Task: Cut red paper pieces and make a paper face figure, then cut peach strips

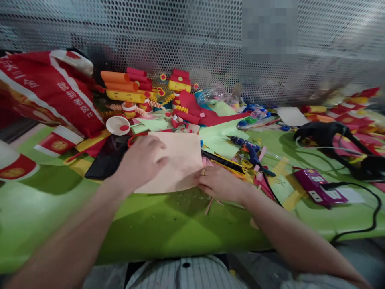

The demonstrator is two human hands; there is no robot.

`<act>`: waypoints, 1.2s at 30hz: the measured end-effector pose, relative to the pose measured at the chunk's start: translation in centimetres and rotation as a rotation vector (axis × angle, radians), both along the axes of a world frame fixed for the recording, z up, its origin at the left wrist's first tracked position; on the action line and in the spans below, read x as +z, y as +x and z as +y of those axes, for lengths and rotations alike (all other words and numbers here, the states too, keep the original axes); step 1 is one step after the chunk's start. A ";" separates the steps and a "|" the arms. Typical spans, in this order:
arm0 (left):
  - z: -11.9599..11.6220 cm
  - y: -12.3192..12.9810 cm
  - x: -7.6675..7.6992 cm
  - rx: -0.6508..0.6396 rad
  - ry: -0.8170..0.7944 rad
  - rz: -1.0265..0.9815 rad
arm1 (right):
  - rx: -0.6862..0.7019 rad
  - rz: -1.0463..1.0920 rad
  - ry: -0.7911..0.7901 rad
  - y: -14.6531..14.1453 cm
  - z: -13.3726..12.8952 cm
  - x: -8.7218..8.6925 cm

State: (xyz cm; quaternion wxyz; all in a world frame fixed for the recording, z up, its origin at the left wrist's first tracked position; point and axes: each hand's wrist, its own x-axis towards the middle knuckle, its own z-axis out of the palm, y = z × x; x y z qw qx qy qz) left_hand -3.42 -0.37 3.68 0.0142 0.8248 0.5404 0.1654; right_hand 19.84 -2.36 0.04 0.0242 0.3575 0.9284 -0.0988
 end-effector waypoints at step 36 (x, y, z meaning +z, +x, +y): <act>0.6 1.2 -2.7 -0.367 -0.682 0.295 | -0.217 -0.183 -0.148 -0.1 0.7 0.5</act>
